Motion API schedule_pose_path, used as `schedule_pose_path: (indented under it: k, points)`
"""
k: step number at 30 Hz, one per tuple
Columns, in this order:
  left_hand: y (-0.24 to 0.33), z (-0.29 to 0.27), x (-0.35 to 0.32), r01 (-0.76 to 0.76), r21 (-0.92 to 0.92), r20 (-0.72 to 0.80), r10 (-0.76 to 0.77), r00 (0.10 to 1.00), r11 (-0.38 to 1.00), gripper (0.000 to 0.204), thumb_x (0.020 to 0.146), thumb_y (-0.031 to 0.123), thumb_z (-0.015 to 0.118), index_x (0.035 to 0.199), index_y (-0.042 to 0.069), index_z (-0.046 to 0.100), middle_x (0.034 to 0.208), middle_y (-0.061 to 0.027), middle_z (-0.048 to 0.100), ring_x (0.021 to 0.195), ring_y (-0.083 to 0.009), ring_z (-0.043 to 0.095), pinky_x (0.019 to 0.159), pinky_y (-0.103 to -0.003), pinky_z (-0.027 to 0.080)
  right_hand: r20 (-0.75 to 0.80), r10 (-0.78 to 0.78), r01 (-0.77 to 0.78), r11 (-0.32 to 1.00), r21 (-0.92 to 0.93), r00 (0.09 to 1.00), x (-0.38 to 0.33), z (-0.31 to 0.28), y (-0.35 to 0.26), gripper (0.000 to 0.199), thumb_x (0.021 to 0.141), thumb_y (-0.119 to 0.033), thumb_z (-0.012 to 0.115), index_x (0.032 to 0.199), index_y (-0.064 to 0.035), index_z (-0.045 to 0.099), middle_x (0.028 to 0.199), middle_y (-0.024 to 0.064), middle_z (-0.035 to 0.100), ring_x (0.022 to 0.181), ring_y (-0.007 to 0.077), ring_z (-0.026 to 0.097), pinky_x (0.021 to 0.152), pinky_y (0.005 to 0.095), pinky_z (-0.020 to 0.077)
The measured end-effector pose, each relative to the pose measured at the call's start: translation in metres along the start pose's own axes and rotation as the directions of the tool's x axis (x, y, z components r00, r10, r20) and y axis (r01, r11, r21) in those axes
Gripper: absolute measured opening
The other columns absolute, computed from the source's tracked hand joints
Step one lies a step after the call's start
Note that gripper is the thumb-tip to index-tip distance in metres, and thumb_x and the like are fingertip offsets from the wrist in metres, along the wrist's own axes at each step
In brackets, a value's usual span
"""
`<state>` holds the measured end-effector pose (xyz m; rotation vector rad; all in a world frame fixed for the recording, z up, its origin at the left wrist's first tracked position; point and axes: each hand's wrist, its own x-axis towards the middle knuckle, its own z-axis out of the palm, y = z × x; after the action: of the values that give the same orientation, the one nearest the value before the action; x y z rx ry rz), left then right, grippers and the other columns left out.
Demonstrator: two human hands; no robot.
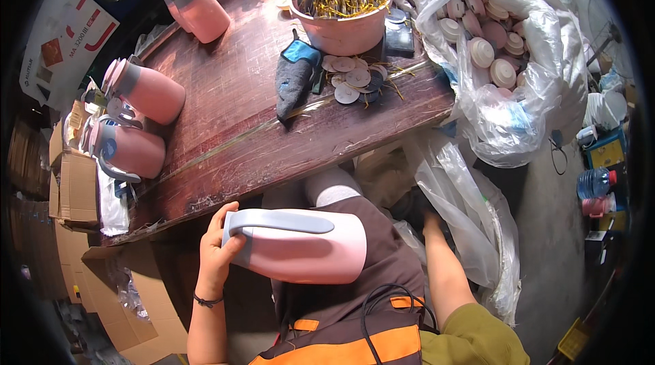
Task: The person assembles pink pitchers by inserting circular inserts into the openings, screwing on lids, and wiping the exteriors with a cloth. The person handles each pitcher one at a time, placing completed units on the table.
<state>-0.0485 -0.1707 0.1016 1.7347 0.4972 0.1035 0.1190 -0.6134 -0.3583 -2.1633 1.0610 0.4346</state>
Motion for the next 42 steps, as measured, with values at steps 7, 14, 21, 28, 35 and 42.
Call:
schedule_pose_path:
  k: [7,14,21,28,35,42]
  points:
    - [-0.003,0.000,-0.001,0.045,-0.042,-0.042,-0.047,0.998,0.998,0.042,0.080,0.033,0.070,0.096,-0.005,0.070,0.141,-0.0129,0.044,0.127,-0.0245,0.043,0.106,-0.037,0.031,0.205,-0.283,0.337,0.888,-0.314,0.937,-0.005,0.030,-0.036,0.075,0.069,-0.034,0.081,0.126,0.0067,0.053,0.127,0.0205,0.058,0.116,0.0288,0.056,0.098,0.0398,0.0439]
    - [0.000,0.003,0.007,0.034,-0.071,-0.071,-0.039,0.997,0.997,0.049,0.079,0.039,0.072,0.098,-0.006,0.070,0.139,-0.0148,0.046,0.126,-0.0252,0.044,0.106,-0.038,0.031,0.228,-0.376,0.437,0.826,-0.357,0.898,-0.015,0.039,-0.039,0.070,0.071,-0.035,0.078,0.123,0.0060,0.056,0.123,0.0206,0.060,0.114,0.0281,0.057,0.097,0.0403,0.0438]
    - [-0.047,-0.014,-0.009,0.102,-0.430,-0.154,-0.184,0.971,0.897,0.058,0.086,0.043,0.066,0.118,-0.005,0.061,0.118,-0.0131,0.062,0.108,-0.0210,0.059,0.097,-0.033,0.044,0.327,-0.603,0.533,0.797,0.284,0.728,-0.136,-0.115,-0.075,0.035,0.073,-0.020,0.078,0.092,-0.0022,0.054,0.085,0.0056,0.057,0.077,0.0165,0.054,0.074,0.0306,0.0460]
    - [-0.069,0.037,-0.005,0.102,-0.747,-0.092,-0.254,0.963,0.657,0.055,0.093,0.037,0.057,0.129,-0.003,0.052,0.117,-0.0136,0.064,0.105,-0.0229,0.062,0.096,-0.035,0.046,0.077,-0.881,0.570,0.367,0.735,0.467,-0.311,-0.201,-0.177,0.041,0.078,-0.026,0.080,0.104,-0.0022,0.060,0.103,0.0073,0.062,0.094,0.0171,0.059,0.084,0.0299,0.0466]
    - [-0.060,0.041,-0.021,0.062,-0.815,-0.090,-0.232,0.969,0.575,0.063,0.092,0.047,0.050,0.130,-0.003,0.052,0.128,-0.0192,0.058,0.119,-0.0313,0.056,0.106,-0.043,0.040,-0.117,-0.948,0.690,0.127,0.713,0.295,-0.374,-0.160,-0.188,0.047,0.084,-0.044,0.072,0.101,-0.0021,0.061,0.110,0.0155,0.059,0.100,0.0274,0.058,0.087,0.0348,0.0462]
    - [-0.087,0.028,-0.023,0.163,-0.878,-0.045,-0.417,0.908,0.450,0.049,0.094,0.039,0.054,0.120,-0.003,0.058,0.113,-0.0152,0.066,0.103,-0.0251,0.063,0.094,-0.038,0.048,-0.174,-0.985,0.739,-0.103,0.666,0.020,-0.371,-0.157,-0.179,0.039,0.090,-0.041,0.064,0.101,-0.0034,0.061,0.108,0.0155,0.060,0.096,0.0296,0.056,0.086,0.0383,0.0444]
